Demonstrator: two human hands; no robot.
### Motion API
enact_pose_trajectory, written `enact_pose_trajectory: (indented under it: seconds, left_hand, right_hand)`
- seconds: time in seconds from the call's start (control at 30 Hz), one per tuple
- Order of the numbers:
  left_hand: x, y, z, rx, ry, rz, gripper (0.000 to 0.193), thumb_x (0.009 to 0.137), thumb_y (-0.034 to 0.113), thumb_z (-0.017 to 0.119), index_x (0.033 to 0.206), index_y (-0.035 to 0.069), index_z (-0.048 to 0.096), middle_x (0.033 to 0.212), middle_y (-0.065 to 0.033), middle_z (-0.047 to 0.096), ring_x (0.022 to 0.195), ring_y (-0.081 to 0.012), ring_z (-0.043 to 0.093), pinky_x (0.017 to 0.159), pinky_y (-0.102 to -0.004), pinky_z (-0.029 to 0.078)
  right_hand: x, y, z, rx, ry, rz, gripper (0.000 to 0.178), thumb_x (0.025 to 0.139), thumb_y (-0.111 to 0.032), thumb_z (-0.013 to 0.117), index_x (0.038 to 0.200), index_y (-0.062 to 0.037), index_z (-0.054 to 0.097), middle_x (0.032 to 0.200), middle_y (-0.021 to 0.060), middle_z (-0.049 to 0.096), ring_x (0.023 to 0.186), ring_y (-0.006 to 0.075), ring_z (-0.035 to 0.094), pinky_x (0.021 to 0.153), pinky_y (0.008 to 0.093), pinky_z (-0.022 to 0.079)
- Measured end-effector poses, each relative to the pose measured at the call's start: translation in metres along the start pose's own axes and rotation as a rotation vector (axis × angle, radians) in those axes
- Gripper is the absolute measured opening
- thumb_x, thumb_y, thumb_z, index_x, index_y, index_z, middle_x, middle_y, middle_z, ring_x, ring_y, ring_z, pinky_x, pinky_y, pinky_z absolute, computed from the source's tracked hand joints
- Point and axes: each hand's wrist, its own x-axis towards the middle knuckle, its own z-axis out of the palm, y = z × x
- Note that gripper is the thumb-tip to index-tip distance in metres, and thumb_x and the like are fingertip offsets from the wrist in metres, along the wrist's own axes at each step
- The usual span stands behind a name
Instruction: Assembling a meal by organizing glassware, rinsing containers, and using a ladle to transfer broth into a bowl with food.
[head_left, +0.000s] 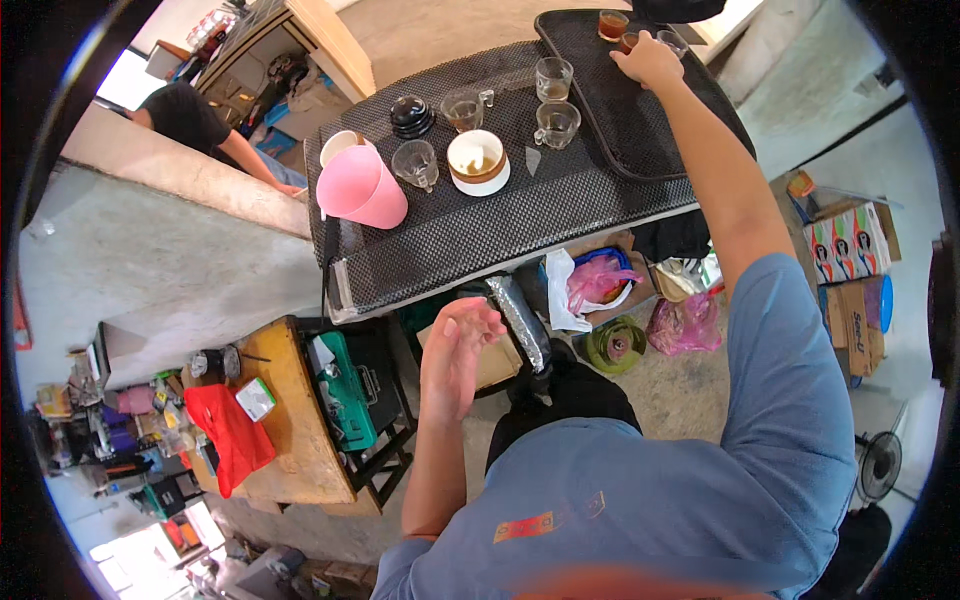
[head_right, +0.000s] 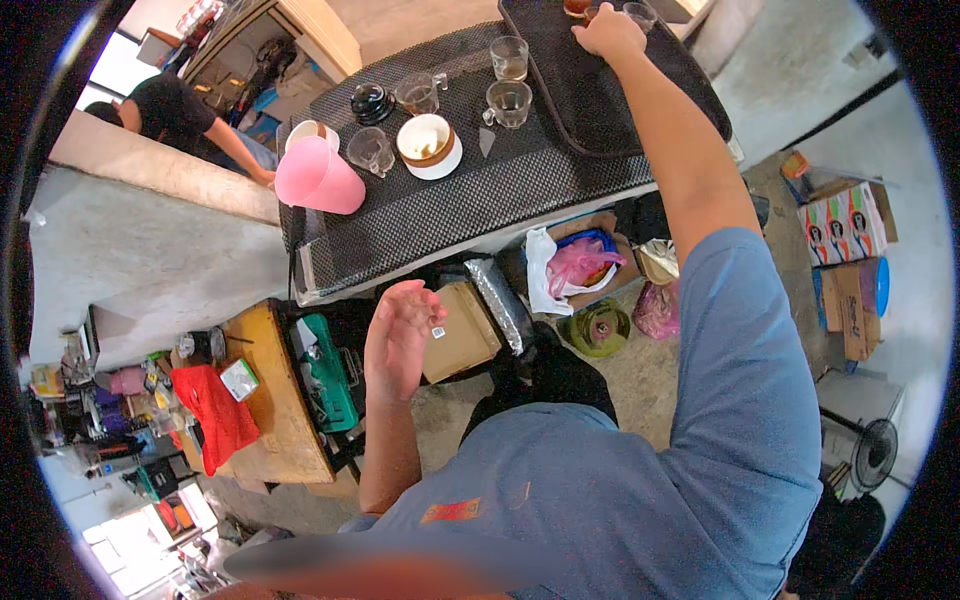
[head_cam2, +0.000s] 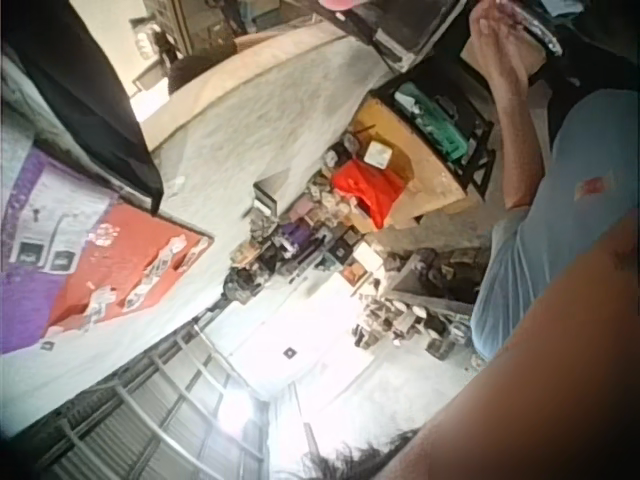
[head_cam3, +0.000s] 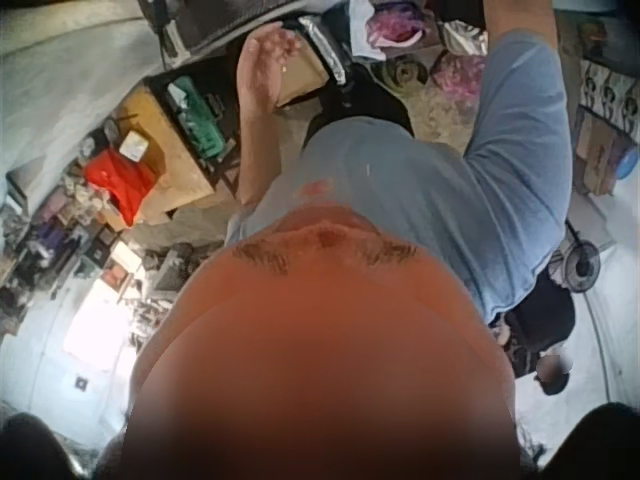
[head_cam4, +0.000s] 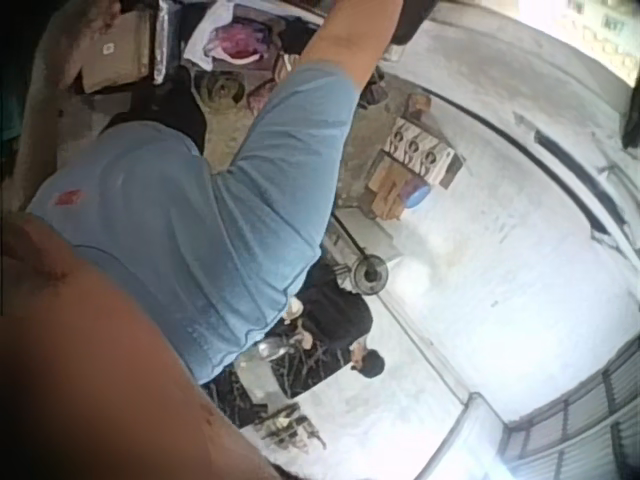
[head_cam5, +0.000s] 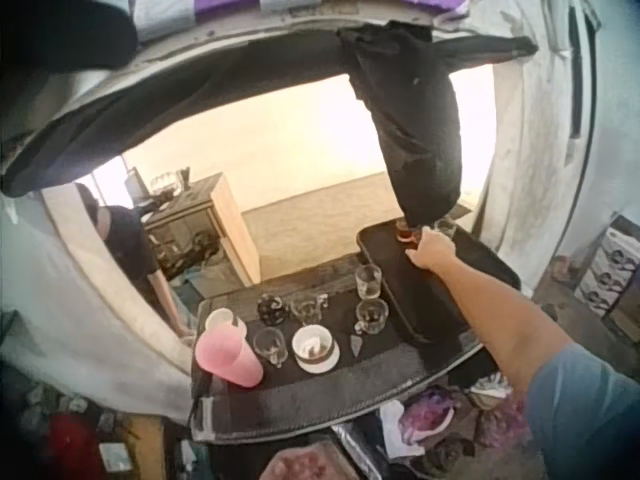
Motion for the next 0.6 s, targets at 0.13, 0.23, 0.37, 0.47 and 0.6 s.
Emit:
enact_pose_trajectory:
  seconds: [0.13,0.23,0.37,0.47,0.6]
  left_hand:
    - [0.000,-0.010,0.012,0.004,0.059,0.054,0.045,0.098,0.039,0.047,0.124,0.002,0.052,0.108,-0.0083,0.061,0.100,-0.0202,0.057,0.090,-0.0351,0.039]
    - [-0.001,-0.014,0.023,0.006,0.102,0.087,0.044,0.098,0.038,0.047,0.123,0.002,0.052,0.108,-0.0084,0.061,0.100,-0.0201,0.057,0.089,-0.0341,0.040]
    - [-0.011,-0.021,0.030,0.004,0.147,0.119,0.041,0.099,0.034,0.046,0.122,0.001,0.053,0.111,-0.0078,0.060,0.102,-0.0213,0.057,0.091,-0.0354,0.042]
    - [-0.019,-0.025,0.034,0.012,0.179,0.112,0.041,0.099,0.034,0.046,0.122,0.001,0.053,0.112,-0.0085,0.060,0.102,-0.0220,0.057,0.091,-0.0359,0.042]
    - [-0.040,-0.027,0.033,-0.021,0.189,0.096,0.041,0.099,0.033,0.047,0.123,0.000,0.053,0.113,-0.0096,0.060,0.102,-0.0233,0.058,0.091,-0.0360,0.042]
  right_hand:
    - [0.009,-0.010,-0.006,0.044,-0.066,0.021,0.070,0.083,-0.061,0.058,0.120,-0.0023,0.055,0.095,0.0158,0.070,0.071,0.0238,0.071,0.074,0.0387,0.055]
    - [0.031,0.008,0.019,0.001,0.101,-0.063,0.067,0.083,-0.057,0.057,0.119,-0.0010,0.056,0.108,0.0228,0.066,0.098,0.0361,0.066,0.086,0.0463,0.051]
    - [0.035,0.009,0.022,0.023,0.082,-0.123,0.064,0.081,-0.054,0.057,0.115,-0.0001,0.060,0.112,0.0252,0.064,0.106,0.0411,0.062,0.090,0.0482,0.049]
    - [0.024,0.015,0.005,0.092,0.088,-0.148,0.062,0.080,-0.055,0.057,0.113,-0.0027,0.062,0.109,0.0245,0.066,0.105,0.0401,0.063,0.092,0.0477,0.048]
    - [0.001,0.016,-0.024,0.133,0.181,-0.240,0.051,0.077,-0.056,0.061,0.096,-0.0098,0.070,0.098,0.0208,0.069,0.098,0.0388,0.065,0.087,0.0459,0.050]
